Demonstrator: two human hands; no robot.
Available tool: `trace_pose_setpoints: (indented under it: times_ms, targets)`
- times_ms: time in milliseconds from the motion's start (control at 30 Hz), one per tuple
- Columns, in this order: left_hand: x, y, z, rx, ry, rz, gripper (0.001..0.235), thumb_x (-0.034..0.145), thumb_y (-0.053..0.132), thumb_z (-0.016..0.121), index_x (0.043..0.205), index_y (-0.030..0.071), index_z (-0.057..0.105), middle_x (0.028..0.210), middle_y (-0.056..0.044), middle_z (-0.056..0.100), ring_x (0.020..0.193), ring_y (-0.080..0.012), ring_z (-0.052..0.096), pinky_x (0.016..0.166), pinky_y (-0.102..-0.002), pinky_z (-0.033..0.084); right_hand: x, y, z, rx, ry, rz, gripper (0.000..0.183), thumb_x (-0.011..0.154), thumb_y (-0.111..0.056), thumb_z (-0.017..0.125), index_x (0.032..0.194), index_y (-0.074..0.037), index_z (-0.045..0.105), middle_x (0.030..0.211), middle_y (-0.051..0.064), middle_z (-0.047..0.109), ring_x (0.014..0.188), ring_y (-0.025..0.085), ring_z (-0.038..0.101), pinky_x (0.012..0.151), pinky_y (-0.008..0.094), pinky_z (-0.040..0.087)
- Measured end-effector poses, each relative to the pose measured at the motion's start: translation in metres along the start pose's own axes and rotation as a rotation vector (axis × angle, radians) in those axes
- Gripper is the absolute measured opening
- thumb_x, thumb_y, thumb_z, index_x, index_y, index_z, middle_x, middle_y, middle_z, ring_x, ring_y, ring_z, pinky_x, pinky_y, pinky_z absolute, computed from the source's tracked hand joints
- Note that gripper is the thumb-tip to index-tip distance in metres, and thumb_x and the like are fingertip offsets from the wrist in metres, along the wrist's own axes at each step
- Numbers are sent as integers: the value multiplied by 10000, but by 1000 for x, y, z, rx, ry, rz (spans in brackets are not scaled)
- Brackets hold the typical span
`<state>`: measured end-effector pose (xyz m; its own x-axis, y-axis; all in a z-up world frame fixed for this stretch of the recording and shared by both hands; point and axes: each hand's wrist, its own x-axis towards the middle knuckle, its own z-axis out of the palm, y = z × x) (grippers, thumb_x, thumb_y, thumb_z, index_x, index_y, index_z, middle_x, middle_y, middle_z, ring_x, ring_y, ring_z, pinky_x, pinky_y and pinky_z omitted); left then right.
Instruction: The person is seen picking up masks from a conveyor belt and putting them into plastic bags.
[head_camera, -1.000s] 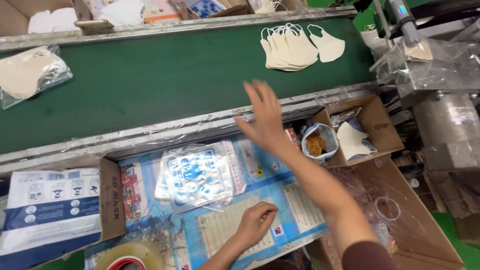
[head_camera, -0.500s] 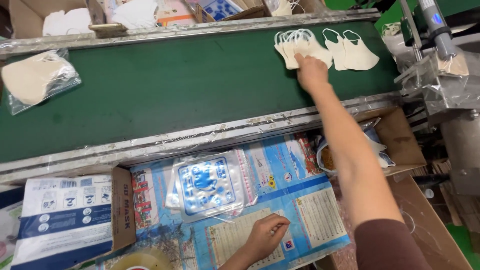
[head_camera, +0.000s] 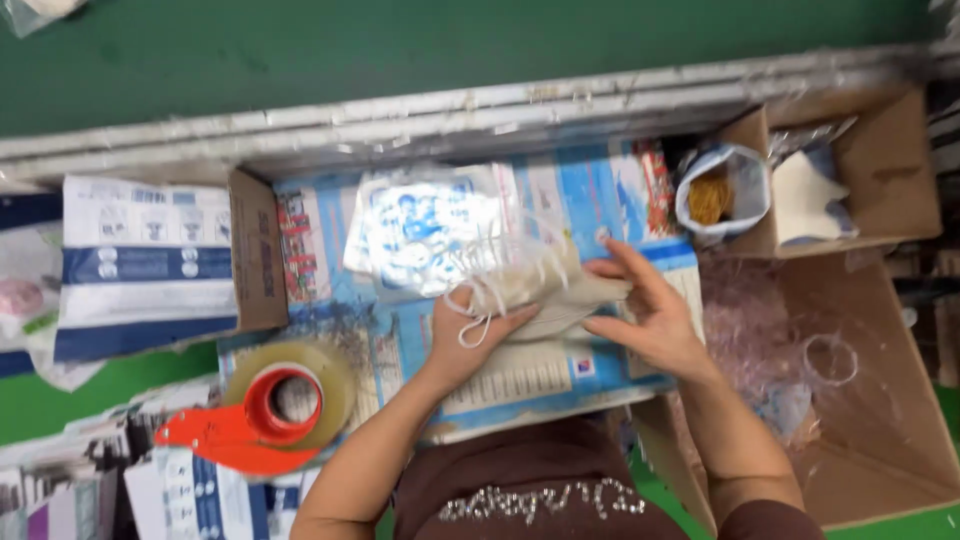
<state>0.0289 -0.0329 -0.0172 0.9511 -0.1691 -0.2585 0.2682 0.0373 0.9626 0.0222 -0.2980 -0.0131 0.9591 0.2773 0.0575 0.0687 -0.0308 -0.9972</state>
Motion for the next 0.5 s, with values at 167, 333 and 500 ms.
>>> trace_pose_setpoints:
  times_ms: [167,333,500]
  targets:
    - [-8,-86,1,426,-131,450,582,805,219,920,1303,70,658,1277,-162,724,1201,-277,672,1047,-404,537,-18,60,25,-626,-73,-113,955,667,-137,927,1479,-13,440,1415,172,569,1332,308,525,1113,430,418]
    - [-11,-54,-10,177,-201,239,1059,680,349,914,1534,27,377,1350,-213,653,1207,-354,653,1032,-420,506,-34,74,20,-314,-7,471,716,650,-248,911,1280,3,682,1162,157,762,1090,326,710,970,410,577]
    - [-18,-34,-32,-738,-730,-212,1030,774,528,863,1489,-83,443,1390,-290,634,1222,-340,686,1046,-443,533,-39,-13,41,77,206,525,685,679,-57,863,1318,39,633,1199,144,720,1051,233,704,913,376,580]
